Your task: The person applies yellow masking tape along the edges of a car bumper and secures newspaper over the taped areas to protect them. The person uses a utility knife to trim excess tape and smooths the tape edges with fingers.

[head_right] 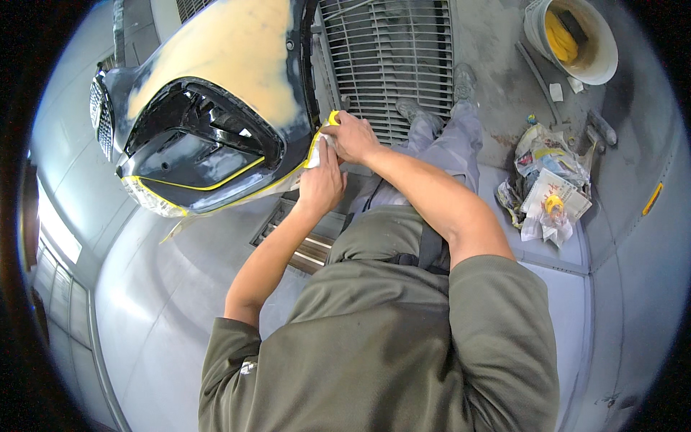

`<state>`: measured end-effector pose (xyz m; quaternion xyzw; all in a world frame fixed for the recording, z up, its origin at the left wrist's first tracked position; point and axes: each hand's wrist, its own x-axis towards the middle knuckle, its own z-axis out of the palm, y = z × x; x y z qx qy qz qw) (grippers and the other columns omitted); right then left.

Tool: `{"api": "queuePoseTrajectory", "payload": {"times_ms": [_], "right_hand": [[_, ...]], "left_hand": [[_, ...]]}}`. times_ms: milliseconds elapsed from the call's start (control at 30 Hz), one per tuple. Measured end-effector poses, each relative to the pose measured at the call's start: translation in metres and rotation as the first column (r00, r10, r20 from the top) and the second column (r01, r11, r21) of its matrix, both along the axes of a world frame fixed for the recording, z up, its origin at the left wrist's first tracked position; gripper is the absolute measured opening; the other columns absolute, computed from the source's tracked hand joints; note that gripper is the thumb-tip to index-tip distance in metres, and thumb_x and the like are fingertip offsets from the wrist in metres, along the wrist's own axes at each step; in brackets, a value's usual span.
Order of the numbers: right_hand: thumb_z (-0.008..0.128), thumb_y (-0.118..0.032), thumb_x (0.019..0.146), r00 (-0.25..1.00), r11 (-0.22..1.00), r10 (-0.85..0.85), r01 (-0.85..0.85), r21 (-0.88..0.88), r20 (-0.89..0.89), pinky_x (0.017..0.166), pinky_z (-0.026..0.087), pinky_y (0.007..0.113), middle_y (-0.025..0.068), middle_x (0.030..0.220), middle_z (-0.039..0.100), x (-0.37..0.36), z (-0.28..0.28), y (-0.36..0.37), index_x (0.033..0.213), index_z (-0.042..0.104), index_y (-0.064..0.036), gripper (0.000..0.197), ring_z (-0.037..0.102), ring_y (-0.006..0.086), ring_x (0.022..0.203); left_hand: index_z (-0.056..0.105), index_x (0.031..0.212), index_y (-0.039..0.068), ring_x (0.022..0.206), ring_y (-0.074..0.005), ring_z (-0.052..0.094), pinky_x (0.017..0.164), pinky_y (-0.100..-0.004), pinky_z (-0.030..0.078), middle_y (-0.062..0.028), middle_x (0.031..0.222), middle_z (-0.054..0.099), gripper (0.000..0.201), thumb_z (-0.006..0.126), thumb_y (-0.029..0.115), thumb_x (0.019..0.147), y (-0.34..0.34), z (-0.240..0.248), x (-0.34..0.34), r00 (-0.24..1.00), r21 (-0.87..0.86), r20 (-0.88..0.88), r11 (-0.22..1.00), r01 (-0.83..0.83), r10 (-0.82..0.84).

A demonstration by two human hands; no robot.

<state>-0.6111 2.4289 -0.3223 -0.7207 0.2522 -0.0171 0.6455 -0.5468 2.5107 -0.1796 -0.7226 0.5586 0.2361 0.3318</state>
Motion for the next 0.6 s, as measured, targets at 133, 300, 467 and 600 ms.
{"api": "queuePoseTrajectory", "payload": {"times_ms": [133,300,467,600], "right_hand": [[0.063,-0.02,0.093,0.997,0.998,0.065,-0.065,0.003,-0.038,0.101,0.046,0.055,0.0143,0.127,0.06,0.004,0.006,-0.004,0.133,0.076,-0.0236,0.042,0.06,0.0333,0.127],[0.06,-0.027,0.099,0.964,0.978,0.187,-0.165,0.127,-0.188,0.109,0.041,0.062,0.0162,0.135,0.057,0.016,0.014,-0.012,0.141,0.07,-0.0224,0.044,0.055,0.0346,0.135],[0.049,-0.039,0.106,0.967,0.974,0.148,-0.106,0.201,-0.207,0.113,0.038,0.065,0.0177,0.142,0.055,0.027,-0.005,0.009,0.147,0.063,-0.0171,0.048,0.053,0.0384,0.138],[0.046,-0.036,0.106,0.994,0.989,0.104,-0.1,0.11,-0.027,0.111,0.043,0.057,0.0184,0.13,0.065,0.052,-0.044,0.018,0.133,0.07,-0.0084,0.045,0.054,0.0399,0.134]], "left_hand": [[0.04,0.152,-0.014,0.084,-0.0337,0.078,0.07,-0.0397,0.064,-0.0337,0.167,0.03,0.083,0.072,0.037,0.095,0.011,0.024,0.001,0.999,0.061,0.018,0.998,-0.029,0.028],[0.034,0.16,-0.009,0.08,-0.0291,0.077,0.066,-0.039,0.063,-0.0246,0.175,0.022,0.086,0.071,0.034,0.095,0.032,0.045,0.013,0.998,0.168,0.003,0.984,-0.061,0.061],[0.032,0.168,0.003,0.065,-0.0195,0.068,0.059,-0.0329,0.058,-0.0119,0.18,0.019,0.083,0.065,0.021,0.094,0.062,0.06,0.033,0.966,0.178,0.079,0.957,0.228,-0.245],[0.032,0.168,0.004,0.064,-0.0188,0.064,0.059,-0.0327,0.057,-0.0093,0.179,0.021,0.083,0.064,0.017,0.093,0.074,0.067,0.039,0.965,0.118,0.077,0.963,0.241,-0.251]]}}
